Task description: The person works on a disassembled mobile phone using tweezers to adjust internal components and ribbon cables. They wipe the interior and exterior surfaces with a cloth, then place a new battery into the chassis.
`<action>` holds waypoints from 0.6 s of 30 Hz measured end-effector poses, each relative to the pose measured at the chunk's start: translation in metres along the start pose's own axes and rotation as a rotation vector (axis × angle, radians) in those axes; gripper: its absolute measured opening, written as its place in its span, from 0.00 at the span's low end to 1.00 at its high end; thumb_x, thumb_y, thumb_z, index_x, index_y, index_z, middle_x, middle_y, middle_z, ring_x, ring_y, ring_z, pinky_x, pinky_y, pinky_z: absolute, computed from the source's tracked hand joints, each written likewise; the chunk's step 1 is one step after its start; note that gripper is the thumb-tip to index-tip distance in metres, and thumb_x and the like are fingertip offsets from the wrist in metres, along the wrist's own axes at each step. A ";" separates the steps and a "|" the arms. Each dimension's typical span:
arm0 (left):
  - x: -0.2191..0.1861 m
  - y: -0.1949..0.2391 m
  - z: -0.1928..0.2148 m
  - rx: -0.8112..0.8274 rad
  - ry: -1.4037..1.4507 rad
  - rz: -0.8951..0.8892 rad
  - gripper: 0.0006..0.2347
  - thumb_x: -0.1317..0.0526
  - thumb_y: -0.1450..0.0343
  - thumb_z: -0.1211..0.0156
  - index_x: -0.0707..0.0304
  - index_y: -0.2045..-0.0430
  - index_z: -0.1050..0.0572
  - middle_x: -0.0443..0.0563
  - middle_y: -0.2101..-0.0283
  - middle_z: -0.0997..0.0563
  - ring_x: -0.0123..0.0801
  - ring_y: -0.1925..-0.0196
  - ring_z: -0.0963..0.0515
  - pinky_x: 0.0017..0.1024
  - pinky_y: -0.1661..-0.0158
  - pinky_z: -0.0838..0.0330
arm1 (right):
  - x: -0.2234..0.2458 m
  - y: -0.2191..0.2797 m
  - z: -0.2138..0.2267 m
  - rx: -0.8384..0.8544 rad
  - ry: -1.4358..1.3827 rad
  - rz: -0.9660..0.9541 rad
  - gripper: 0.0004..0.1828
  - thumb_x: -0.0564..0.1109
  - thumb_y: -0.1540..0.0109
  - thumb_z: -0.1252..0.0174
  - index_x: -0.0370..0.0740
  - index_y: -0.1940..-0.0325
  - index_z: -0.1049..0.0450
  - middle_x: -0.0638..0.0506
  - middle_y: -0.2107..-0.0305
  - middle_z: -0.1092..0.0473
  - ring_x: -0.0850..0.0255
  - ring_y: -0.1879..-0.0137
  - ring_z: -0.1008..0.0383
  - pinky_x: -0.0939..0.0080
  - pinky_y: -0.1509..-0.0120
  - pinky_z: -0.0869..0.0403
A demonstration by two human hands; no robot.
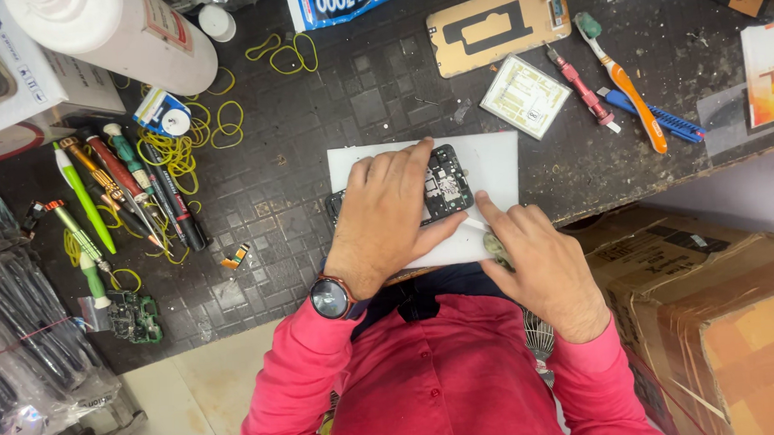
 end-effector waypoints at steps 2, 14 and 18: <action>0.002 0.001 0.000 -0.009 0.004 -0.002 0.35 0.44 0.33 0.32 0.76 0.40 0.35 0.60 0.45 0.25 0.47 0.46 0.28 0.43 0.45 0.36 | 0.000 0.002 0.000 -0.009 0.002 0.004 0.44 0.44 0.50 0.32 0.40 0.30 0.38 0.47 0.65 0.33 0.50 0.55 0.30 0.53 0.58 0.26; 0.008 0.013 0.014 -0.033 0.020 0.090 0.34 0.51 0.36 0.28 0.76 0.41 0.35 0.63 0.37 0.31 0.53 0.35 0.32 0.47 0.35 0.41 | -0.007 0.016 0.005 -0.093 -0.037 -0.015 0.25 0.44 0.45 0.33 0.42 0.43 0.27 0.48 0.68 0.32 0.51 0.58 0.28 0.53 0.60 0.27; 0.018 0.024 0.022 0.008 -0.004 0.182 0.34 0.51 0.38 0.27 0.76 0.42 0.33 0.63 0.37 0.31 0.54 0.35 0.33 0.48 0.36 0.41 | -0.012 0.015 -0.002 -0.073 -0.088 -0.051 0.24 0.42 0.45 0.33 0.43 0.45 0.26 0.49 0.68 0.30 0.51 0.58 0.27 0.54 0.60 0.26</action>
Point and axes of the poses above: each hand's wrist, its own y-axis away from the middle knuckle, its own z-axis out of the back of the hand, x = y × z, the point moved 9 cm from there along -y, towards the middle knuckle
